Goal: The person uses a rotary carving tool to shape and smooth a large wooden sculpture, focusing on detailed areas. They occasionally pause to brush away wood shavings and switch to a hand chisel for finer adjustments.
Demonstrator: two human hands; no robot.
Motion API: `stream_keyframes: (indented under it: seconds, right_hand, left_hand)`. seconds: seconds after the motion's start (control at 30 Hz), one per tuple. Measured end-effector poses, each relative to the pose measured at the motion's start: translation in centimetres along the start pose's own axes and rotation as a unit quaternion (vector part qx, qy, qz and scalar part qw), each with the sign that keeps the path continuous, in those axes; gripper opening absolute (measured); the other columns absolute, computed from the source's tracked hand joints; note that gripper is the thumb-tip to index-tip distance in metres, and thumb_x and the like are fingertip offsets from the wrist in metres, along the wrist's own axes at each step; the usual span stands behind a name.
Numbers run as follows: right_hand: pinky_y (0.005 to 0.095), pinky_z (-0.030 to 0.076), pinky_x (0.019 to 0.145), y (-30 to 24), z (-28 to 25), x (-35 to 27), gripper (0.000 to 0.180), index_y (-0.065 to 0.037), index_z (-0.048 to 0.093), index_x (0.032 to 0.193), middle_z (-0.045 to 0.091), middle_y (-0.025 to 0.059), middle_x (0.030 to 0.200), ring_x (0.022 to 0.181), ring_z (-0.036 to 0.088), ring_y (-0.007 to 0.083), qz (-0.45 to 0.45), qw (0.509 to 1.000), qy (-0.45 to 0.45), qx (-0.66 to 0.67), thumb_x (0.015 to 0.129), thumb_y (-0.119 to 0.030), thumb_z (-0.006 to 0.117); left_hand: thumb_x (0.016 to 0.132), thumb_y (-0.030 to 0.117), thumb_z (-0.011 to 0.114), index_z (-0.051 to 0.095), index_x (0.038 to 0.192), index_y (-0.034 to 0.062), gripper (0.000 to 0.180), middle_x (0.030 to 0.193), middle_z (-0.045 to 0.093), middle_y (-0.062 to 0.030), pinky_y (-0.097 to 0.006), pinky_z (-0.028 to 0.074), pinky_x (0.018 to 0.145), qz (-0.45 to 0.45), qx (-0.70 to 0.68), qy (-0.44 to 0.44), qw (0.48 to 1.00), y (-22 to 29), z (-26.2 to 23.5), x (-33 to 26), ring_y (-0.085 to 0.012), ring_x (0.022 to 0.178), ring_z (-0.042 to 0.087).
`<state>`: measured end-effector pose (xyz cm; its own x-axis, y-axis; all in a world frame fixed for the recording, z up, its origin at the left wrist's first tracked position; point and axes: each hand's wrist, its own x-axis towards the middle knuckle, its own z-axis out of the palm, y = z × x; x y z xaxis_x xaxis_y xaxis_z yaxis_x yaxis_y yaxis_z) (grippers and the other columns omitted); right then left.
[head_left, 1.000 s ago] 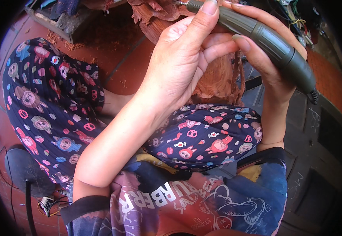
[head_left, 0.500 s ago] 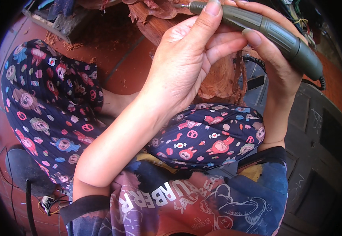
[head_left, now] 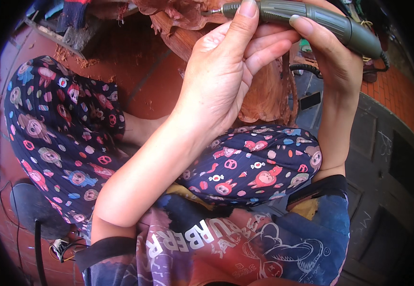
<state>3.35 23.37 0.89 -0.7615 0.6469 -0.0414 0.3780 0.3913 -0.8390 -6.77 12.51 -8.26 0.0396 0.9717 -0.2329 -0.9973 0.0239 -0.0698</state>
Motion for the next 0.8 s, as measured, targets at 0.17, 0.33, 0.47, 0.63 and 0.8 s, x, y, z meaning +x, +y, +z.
stream_keyframes:
  seconds: [0.17,0.33,0.47,0.63,0.8]
  right_hand:
    - [0.0268,0.057,0.079,-1.0,-1.3,0.0,0.037,0.011,0.063,0.114,0.072,0.0181,0.102,0.089,0.071,0.0199,0.093,0.995,0.035,0.03,0.081,-0.003,0.071]
    - [0.0281,0.057,0.082,-0.1,-0.8,1.2,0.036,0.01,0.063,0.115,0.072,0.0182,0.105,0.092,0.071,0.0214,0.052,0.989,-0.018,0.138,0.082,-0.002,0.07]
    - [0.0225,0.054,0.071,0.0,-1.1,1.0,0.035,0.009,0.064,0.115,0.072,0.0171,0.105,0.081,0.069,0.0151,0.071,0.985,-0.014,0.157,0.083,-0.001,0.07]
    - [0.0162,0.044,0.054,0.3,-1.4,0.7,0.034,0.007,0.066,0.114,0.073,0.0116,0.098,0.065,0.059,0.0043,0.095,0.989,-0.02,0.11,0.082,-0.002,0.073]
    - [0.0166,0.046,0.054,-0.7,-1.0,0.8,0.036,0.007,0.066,0.114,0.073,0.0107,0.097,0.065,0.062,0.0068,0.134,0.988,0.008,0.072,0.081,-0.004,0.074]
  left_hand:
    - [0.104,0.029,0.05,0.05,0.129,-0.0089,0.046,0.122,0.062,-0.0192,-0.031,0.051,0.102,0.014,-0.025,-0.034,0.999,-0.5,0.8,0.3,-0.0233,0.114,0.062]
    - [0.104,0.029,0.048,0.05,0.13,-0.0088,0.046,0.124,0.061,-0.0192,-0.032,0.05,0.103,0.059,0.005,-0.03,0.998,0.1,0.6,-0.2,-0.0233,0.115,0.062]
    - [0.104,0.03,0.048,0.049,0.131,-0.0088,0.047,0.125,0.061,-0.0189,-0.031,0.05,0.104,0.037,0.038,0.009,0.999,0.2,1.7,-0.2,-0.0233,0.116,0.061]
    - [0.104,0.03,0.048,0.048,0.132,-0.0087,0.048,0.124,0.061,-0.0189,-0.03,0.051,0.102,0.028,0.007,0.013,1.0,-0.1,1.0,-0.2,-0.0234,0.115,0.061]
    - [0.104,0.03,0.048,0.048,0.133,-0.0084,0.048,0.124,0.061,-0.0185,-0.029,0.052,0.1,0.019,0.003,0.031,0.999,0.1,0.9,-0.3,-0.0236,0.115,0.061]
